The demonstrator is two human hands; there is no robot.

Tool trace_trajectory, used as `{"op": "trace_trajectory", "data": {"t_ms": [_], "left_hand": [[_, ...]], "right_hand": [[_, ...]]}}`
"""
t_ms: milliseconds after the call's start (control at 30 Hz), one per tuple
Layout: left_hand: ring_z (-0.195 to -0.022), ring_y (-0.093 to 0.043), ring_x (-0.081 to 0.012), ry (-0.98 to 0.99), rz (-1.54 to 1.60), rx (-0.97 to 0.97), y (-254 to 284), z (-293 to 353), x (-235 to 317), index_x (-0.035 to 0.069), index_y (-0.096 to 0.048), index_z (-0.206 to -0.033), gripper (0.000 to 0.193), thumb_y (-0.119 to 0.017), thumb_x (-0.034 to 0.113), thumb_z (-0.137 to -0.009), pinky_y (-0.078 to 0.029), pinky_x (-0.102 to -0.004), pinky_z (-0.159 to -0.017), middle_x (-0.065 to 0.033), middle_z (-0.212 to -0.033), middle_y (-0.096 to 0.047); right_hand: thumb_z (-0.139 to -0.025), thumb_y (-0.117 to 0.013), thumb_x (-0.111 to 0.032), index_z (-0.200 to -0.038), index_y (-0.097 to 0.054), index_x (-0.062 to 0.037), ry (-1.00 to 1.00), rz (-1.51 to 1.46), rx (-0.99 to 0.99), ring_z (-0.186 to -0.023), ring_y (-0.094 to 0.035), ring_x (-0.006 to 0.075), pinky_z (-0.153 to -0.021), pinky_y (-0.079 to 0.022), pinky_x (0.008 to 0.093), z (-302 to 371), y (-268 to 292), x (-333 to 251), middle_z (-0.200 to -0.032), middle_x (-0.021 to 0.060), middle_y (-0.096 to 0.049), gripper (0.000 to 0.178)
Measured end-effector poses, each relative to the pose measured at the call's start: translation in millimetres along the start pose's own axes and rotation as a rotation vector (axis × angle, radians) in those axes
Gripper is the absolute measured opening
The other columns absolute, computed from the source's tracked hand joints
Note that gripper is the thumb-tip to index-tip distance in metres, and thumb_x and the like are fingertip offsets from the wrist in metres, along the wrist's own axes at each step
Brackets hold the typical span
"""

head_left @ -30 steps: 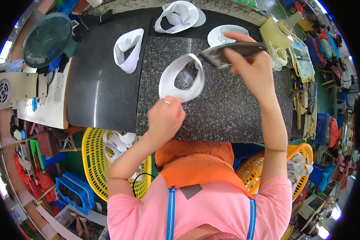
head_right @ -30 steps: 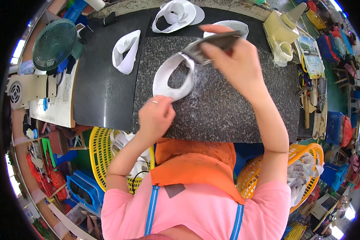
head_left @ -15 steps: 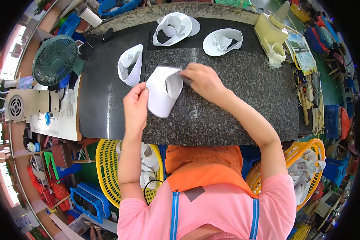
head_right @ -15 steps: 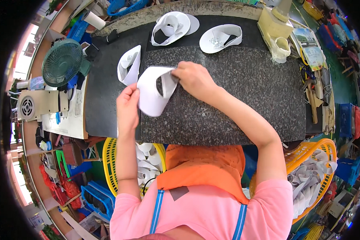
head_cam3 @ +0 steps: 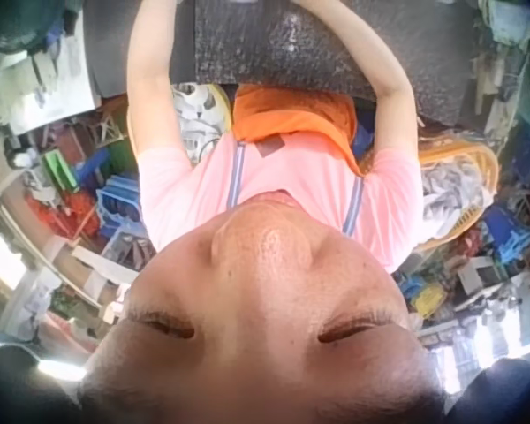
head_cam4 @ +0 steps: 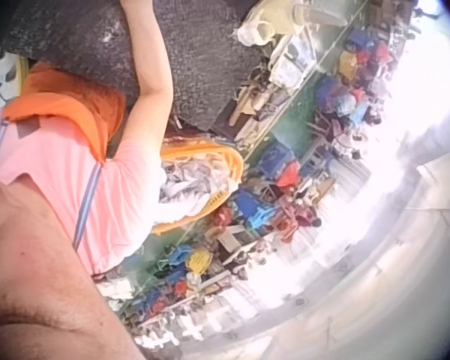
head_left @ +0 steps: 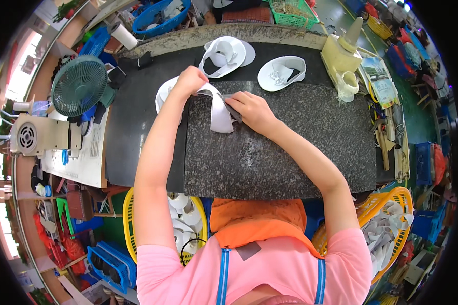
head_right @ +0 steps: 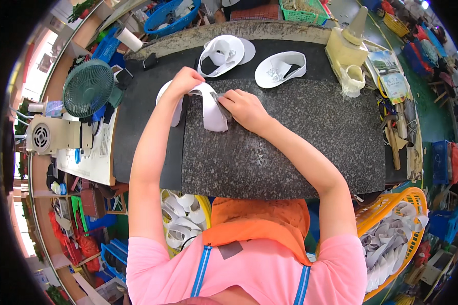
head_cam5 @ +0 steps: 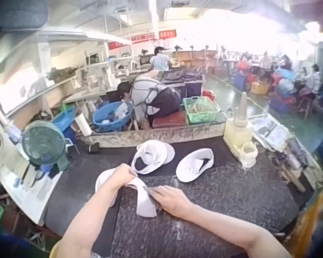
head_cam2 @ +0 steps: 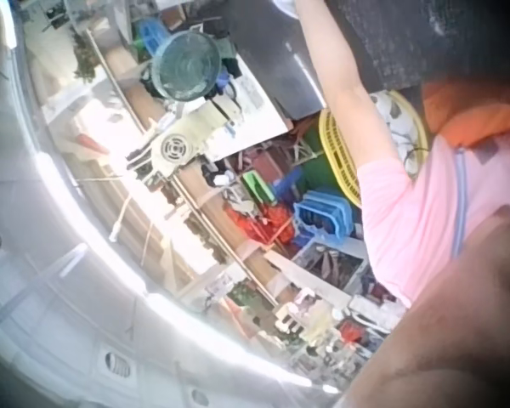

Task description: The person applies adhesive to shoe parts using a handheld applicator, wipes the table surface with a piece of material, checks a label, and sorts shoe components into a basket.

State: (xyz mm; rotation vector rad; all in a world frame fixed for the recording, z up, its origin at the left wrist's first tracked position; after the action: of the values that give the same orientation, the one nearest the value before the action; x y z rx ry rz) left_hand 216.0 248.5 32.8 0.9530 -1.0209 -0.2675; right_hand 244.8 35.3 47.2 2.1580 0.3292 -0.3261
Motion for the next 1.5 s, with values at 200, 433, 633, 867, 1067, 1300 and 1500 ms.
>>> {"op": "trace_trajectory", "data": {"t_ms": [200, 433, 633, 867, 1067, 1300, 1500], "left_hand": [[-0.054, -0.059, -0.0142, -0.042, 0.117, -0.123, -7, 11, 3, -0.001, -0.071, -0.082, 0.017, -0.065, 0.007, -0.067, -0.046, -0.0272, -0.049, -0.0082, -0.064, -0.065], [-0.076, -0.062, -0.0125, -0.074, 0.621, 0.147, 29, 81, 13, -0.004, -0.065, -0.101, 0.022, -0.059, 0.005, -0.082, -0.048, -0.0241, -0.068, -0.0082, -0.088, -0.067], [-0.089, -0.06, -0.0127, -0.148, 1.048, 0.383, 24, 167, 20, -0.005, -0.055, -0.117, 0.034, -0.056, -0.001, -0.083, -0.049, -0.0252, -0.08, -0.01, -0.103, -0.063], [-0.083, -0.06, -0.0092, 0.081, 1.224, 0.281, -50, 239, -9, -0.005, -0.055, -0.113, 0.029, -0.056, -0.002, -0.084, -0.049, -0.0228, -0.075, -0.0068, -0.101, -0.062], [-0.085, -0.061, -0.0121, 0.197, 1.395, 0.407, -49, 259, -34, -0.002, -0.052, -0.113, 0.028, -0.055, 0.0, -0.086, -0.052, -0.0243, -0.071, -0.007, -0.1, -0.061], [-0.084, -0.062, -0.0139, 0.287, 1.274, 0.64, 13, 386, -109, -0.005, -0.057, -0.11, 0.03, -0.061, 0.003, -0.082, -0.052, -0.0253, -0.072, -0.0096, -0.097, -0.064], [-0.076, -0.062, -0.0123, 0.767, 0.91, 0.771, 15, 531, -185, -0.004, -0.06, -0.107, 0.029, -0.062, 0.006, -0.08, -0.051, -0.0262, -0.07, -0.0082, -0.091, -0.065]], "right_hand": [[-0.071, -0.057, -0.011, -0.1, -0.06, -0.0053, 0.412, 0.209, 0.18, -0.08, -0.057, 0.0183, -0.071, -0.049, 0.0301, -6, 14, -7, -0.092, 0.0045, -0.054, 0.029], [-0.079, -0.059, 0.002, -0.115, -0.058, -0.0039, -0.15, -0.302, 0.611, -0.074, -0.06, 0.0165, -0.062, -0.048, 0.0273, 3, 103, 0, -0.089, 0.0071, -0.061, 0.036], [-0.084, -0.056, -0.004, -0.113, -0.056, -0.0039, -0.637, -0.798, 0.475, -0.061, -0.054, 0.0056, -0.052, -0.044, 0.0207, 37, 103, 5, -0.081, 0.0012, -0.06, 0.029], [-0.082, -0.061, -0.008, -0.102, -0.06, -0.0011, -0.735, -1.103, -0.121, -0.057, -0.058, 0.0078, -0.052, -0.048, 0.0211, 18, 37, -41, -0.076, 0.0051, -0.063, 0.022], [-0.08, -0.061, -0.006, -0.099, -0.062, -0.0073, -0.535, -0.826, 0.007, -0.068, -0.061, 0.0116, -0.059, -0.049, 0.0256, 14, 22, -75, -0.089, 0.0056, -0.066, 0.019], [-0.081, -0.06, 0.0, -0.103, -0.062, -0.0041, -0.662, -0.657, 0.043, -0.07, -0.058, 0.0088, -0.06, -0.047, 0.0211, 56, 47, -60, -0.092, 0.0046, -0.062, 0.023], [-0.083, -0.059, 0.0, -0.104, -0.061, 0.0002, -0.665, -0.618, -0.016, -0.063, -0.055, 0.0074, -0.057, -0.044, 0.0187, 67, 43, -57, -0.094, 0.0065, -0.061, 0.021]]}}
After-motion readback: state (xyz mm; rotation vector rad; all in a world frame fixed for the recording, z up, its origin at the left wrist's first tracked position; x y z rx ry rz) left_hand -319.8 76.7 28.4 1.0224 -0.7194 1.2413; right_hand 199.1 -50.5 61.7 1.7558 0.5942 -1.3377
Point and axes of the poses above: each hand's wrist, its own z-axis away from the middle knuckle, its own y-axis out of the back of the hand, x = y × z, the point moved 6 cm from there along -z, towards the middle knuckle
